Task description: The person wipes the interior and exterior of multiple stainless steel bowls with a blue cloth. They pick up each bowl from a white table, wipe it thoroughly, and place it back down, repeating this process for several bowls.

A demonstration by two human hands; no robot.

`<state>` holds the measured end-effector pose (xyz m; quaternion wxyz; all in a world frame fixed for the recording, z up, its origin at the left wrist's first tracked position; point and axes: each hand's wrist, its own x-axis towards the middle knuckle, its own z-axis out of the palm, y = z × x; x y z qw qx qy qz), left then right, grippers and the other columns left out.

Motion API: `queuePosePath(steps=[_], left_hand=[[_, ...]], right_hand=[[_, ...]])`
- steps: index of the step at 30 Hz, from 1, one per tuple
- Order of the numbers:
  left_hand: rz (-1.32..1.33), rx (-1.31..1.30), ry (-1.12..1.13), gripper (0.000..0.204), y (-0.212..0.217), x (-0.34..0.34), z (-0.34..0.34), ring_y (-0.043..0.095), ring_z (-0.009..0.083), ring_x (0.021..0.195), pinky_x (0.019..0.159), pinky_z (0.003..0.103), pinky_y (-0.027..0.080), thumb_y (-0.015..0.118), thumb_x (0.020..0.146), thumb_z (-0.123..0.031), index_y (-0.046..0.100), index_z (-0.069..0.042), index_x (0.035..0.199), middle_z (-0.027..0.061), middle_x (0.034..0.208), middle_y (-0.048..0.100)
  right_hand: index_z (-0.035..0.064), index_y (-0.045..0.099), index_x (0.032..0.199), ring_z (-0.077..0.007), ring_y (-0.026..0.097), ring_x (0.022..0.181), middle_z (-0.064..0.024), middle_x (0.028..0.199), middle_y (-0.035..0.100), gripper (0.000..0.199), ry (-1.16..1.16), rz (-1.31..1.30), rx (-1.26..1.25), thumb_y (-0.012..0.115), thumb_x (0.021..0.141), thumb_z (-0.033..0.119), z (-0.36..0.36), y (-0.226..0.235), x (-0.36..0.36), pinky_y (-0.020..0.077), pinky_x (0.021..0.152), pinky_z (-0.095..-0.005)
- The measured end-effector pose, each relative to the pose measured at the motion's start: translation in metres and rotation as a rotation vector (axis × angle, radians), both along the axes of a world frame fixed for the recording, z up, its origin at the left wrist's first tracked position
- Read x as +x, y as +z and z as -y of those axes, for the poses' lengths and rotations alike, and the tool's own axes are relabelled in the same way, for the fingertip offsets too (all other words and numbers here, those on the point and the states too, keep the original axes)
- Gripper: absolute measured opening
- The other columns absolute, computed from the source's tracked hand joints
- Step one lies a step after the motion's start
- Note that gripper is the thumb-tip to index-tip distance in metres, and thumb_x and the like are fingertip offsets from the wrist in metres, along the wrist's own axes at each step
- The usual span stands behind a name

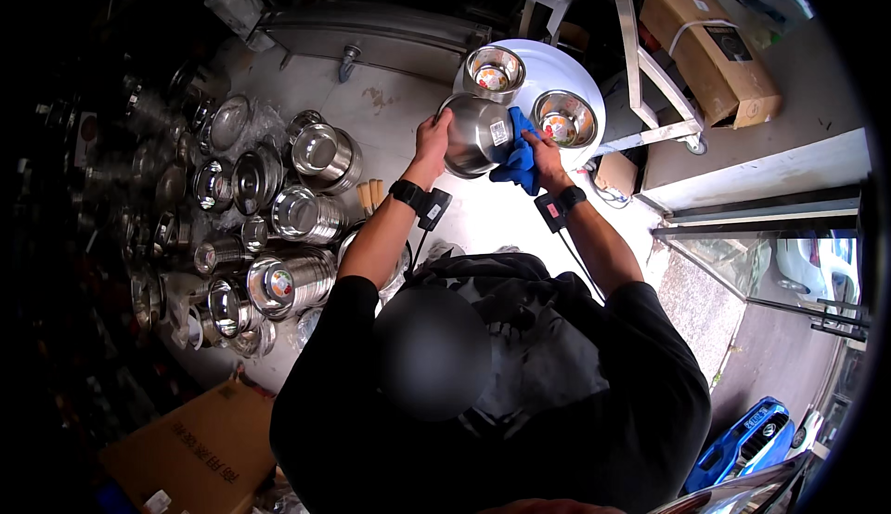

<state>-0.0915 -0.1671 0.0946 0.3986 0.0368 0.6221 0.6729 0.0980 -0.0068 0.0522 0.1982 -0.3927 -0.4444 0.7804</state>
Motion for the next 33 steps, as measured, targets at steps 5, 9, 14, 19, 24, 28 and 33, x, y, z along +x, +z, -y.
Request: queuePosePath(steps=[5, 9, 14, 19, 24, 28, 33], left_hand=[[0.087, 0.092, 0.194, 0.032, -0.008, -0.01, 0.003, 0.063, 0.0218, 0.089, 0.075, 0.042, 0.057, 0.064, 0.099, -0.038, 0.069, -0.007, 0.103, 0.0056, 0.096, 0.066], [0.106, -0.004, 0.11, 0.031, -0.014, -0.006, 0.001, 0.064, 0.0234, 0.096, 0.078, 0.044, 0.058, 0.065, 0.098, -0.04, 0.068, -0.009, 0.101, 0.0065, 0.103, 0.065], [0.095, -0.04, 0.011, 0.032, -0.005, 0.002, 0.007, 0.066, 0.0248, 0.092, 0.074, 0.043, 0.06, 0.065, 0.097, -0.041, 0.065, -0.01, 0.099, 0.008, 0.098, 0.064], [0.111, -0.01, -0.016, 0.026, -0.015, -0.007, 0.022, 0.067, 0.0231, 0.089, 0.074, 0.042, 0.062, 0.066, 0.097, -0.036, 0.065, -0.01, 0.099, 0.007, 0.098, 0.064], [0.18, 0.07, 0.017, 0.024, 0.0, -0.026, 0.03, 0.066, 0.0208, 0.087, 0.075, 0.041, 0.061, 0.068, 0.096, -0.035, 0.066, -0.011, 0.099, 0.004, 0.099, 0.065], [0.279, 0.254, 0.01, 0.026, -0.02, -0.054, 0.029, 0.064, 0.0159, 0.088, 0.072, 0.034, 0.055, 0.066, 0.097, -0.037, 0.069, -0.011, 0.103, 0.0021, 0.098, 0.066], [0.069, 0.335, -0.216, 0.019, -0.014, -0.043, 0.001, 0.064, 0.0132, 0.081, 0.072, 0.029, 0.054, 0.065, 0.096, -0.024, 0.067, -0.007, 0.105, 0.0013, 0.093, 0.066]], right_hand=[[0.0091, 0.068, 0.125, -0.0263, 0.068, 0.102, -0.0116, 0.115, 0.068, 0.041, -0.015, 0.121, 0.87, 0.073, 0.09, 0.03, -0.005, 0.042, -0.001, 0.0541, 0.089, -0.0359], [0.0176, 0.069, 0.123, -0.0348, 0.057, 0.121, -0.0121, 0.135, 0.057, 0.043, 0.148, 0.34, 1.383, 0.074, 0.087, 0.041, 0.044, 0.09, -0.015, 0.0507, 0.098, -0.0438], [0.0178, 0.064, 0.126, -0.0344, 0.055, 0.122, -0.0115, 0.132, 0.056, 0.05, 0.12, 0.473, 1.272, 0.072, 0.087, 0.048, 0.044, 0.067, -0.023, 0.0507, 0.097, -0.0456], [0.012, 0.064, 0.124, -0.0363, 0.063, 0.109, -0.0154, 0.121, 0.062, 0.052, 0.113, 0.563, 1.083, 0.07, 0.088, 0.049, 0.033, 0.068, -0.034, 0.0521, 0.092, -0.046], [0.0046, 0.063, 0.123, -0.0315, 0.069, 0.098, -0.0189, 0.108, 0.07, 0.053, 0.073, 0.442, 0.663, 0.071, 0.09, 0.045, 0.017, 0.027, -0.032, 0.0538, 0.088, -0.0398], [0.0037, 0.062, 0.121, -0.0327, 0.069, 0.103, -0.0201, 0.108, 0.072, 0.044, 0.227, 0.538, 0.766, 0.068, 0.091, 0.036, 0.044, 0.008, -0.016, 0.0517, 0.092, -0.0404], [0.0278, 0.05, 0.15, -0.0331, 0.06, 0.123, -0.0184, 0.134, 0.06, 0.062, 0.286, 0.396, 0.871, 0.062, 0.091, 0.011, 0.04, 0.021, 0.032, 0.0429, 0.11, -0.0364]])
